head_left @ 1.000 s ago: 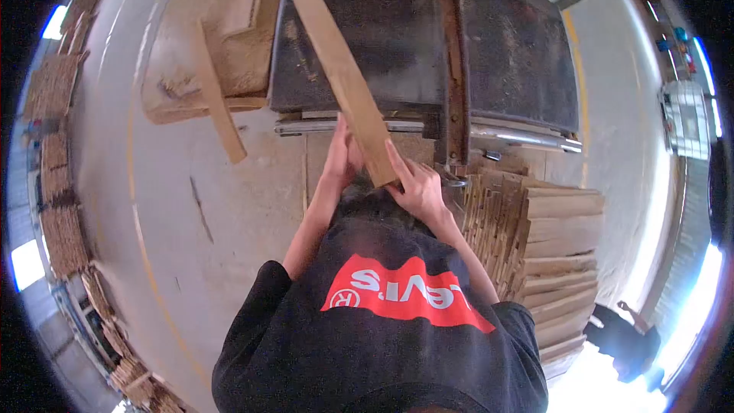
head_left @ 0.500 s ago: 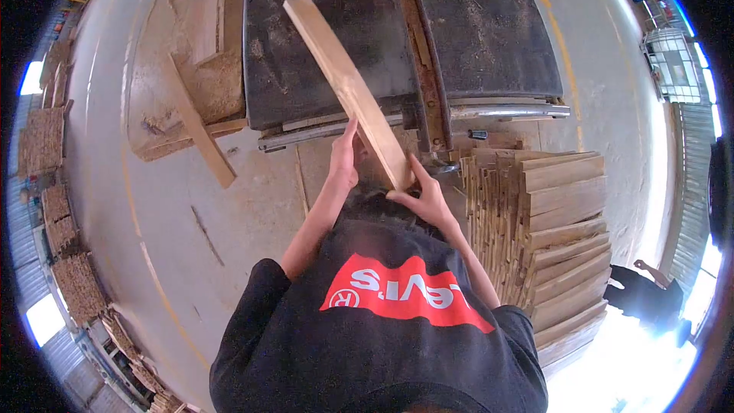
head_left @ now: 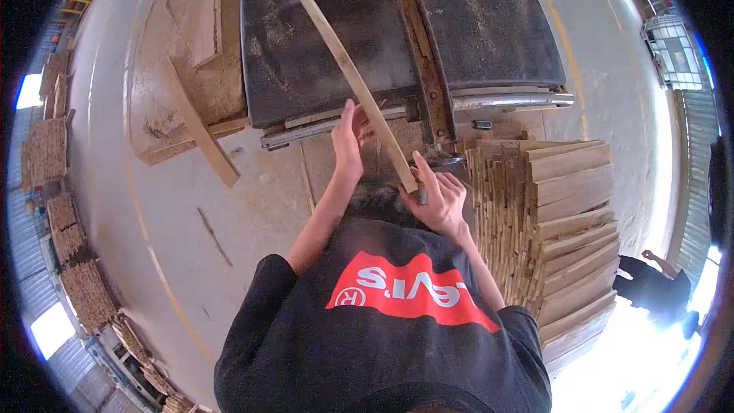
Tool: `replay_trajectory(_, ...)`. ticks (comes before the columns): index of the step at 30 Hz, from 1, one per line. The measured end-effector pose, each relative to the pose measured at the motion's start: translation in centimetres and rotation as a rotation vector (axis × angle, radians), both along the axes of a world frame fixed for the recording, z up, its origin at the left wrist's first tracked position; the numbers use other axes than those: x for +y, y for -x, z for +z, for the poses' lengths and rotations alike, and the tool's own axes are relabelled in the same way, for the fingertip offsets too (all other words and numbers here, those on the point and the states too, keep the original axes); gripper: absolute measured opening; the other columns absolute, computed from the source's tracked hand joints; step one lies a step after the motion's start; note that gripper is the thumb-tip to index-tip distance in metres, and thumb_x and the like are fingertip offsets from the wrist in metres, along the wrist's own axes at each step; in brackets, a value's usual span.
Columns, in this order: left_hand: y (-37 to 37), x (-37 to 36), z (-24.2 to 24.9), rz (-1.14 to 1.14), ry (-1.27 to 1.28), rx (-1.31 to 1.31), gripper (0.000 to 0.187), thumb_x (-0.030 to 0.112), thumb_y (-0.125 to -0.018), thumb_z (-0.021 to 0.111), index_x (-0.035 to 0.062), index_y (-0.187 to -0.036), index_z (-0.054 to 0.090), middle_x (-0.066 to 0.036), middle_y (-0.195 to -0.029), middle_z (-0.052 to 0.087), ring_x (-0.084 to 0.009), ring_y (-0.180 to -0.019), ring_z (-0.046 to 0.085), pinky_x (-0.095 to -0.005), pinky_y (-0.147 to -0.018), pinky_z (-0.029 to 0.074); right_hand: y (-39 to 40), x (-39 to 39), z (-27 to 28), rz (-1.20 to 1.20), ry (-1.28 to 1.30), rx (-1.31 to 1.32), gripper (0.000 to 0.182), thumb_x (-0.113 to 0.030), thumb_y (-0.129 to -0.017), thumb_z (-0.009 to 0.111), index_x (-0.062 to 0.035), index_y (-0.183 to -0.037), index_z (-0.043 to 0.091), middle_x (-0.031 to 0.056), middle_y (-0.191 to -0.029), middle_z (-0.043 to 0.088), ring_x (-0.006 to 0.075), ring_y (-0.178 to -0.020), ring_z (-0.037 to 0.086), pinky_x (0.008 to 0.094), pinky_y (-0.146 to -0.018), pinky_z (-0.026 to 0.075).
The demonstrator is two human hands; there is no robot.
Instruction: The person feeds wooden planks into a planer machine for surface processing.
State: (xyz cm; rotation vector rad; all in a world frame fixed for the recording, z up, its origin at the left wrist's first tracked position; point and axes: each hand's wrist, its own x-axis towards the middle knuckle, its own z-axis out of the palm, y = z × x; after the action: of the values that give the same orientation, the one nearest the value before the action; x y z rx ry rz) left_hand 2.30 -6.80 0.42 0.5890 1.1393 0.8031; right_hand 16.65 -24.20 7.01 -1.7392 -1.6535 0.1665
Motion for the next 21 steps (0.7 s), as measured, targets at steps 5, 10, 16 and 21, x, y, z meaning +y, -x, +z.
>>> replay_trajectory(5, -0.1, 0.2, 0.8, -0.059, 0.07, -0.052, 0.072, 0.07, -0.108, 0.043, 0.0091, -0.137, 0.067, -0.003, -0.124, 0.073, -0.0168, -0.112, 0.067, -0.0334, -0.095, 0.048, -1.0, -0.3, -0.4, 0.102, -0.02, -0.047, 0.059, -0.02, -0.073, 0.09, -0.0085, -0.127, 0.071, 0.0049, -0.114, 0.076, 0.0233, -0.093, 0.075, 0.0378, -0.079, 0.06)
replay_trajectory(10, -0.9, 0.2, 0.1, 0.0, 0.08, -0.356, 0.069, 0.062, -0.111, 0.039, 0.0028, -0.14, 0.062, -0.017, -0.14, 0.068, -0.0352, -0.127, 0.065, -0.0468, -0.106, 0.053, -1.4, -0.2, -0.8, 0.159, 0.061, -0.015, 0.067, -0.018, -0.068, 0.09, -0.0116, -0.131, 0.07, 0.01, -0.139, 0.066, 0.03, -0.115, 0.069, 0.0445, -0.096, 0.058)
replay_trajectory(16, -1.3, 0.7, 1.6, -0.004, 0.118, -0.475, 0.069, 0.057, -0.114, 0.034, -0.0001, -0.144, 0.057, -0.021, -0.144, 0.065, -0.0363, -0.13, 0.064, -0.0476, -0.107, 0.053, -1.5, 0.6, 0.2, 0.104, 0.164, 0.048, 0.083, -0.014, -0.069, 0.09, -0.0108, -0.147, 0.06, 0.0167, -0.146, 0.061, 0.0373, -0.123, 0.065, 0.0487, -0.108, 0.052)
replay_trajectory(21, -1.5, 0.5, 2.4, -0.067, 0.002, 0.029, 0.073, 0.061, -0.112, 0.042, -0.0014, -0.147, 0.055, -0.018, -0.141, 0.067, -0.0289, -0.125, 0.065, -0.0423, -0.104, 0.052, -1.6, 0.3, -1.5, 0.131, 0.435, 0.243, 0.077, -0.02, -0.086, 0.082, -0.0057, -0.154, 0.051, 0.025, -0.131, 0.07, 0.0437, -0.11, 0.071, 0.0506, -0.091, 0.059)
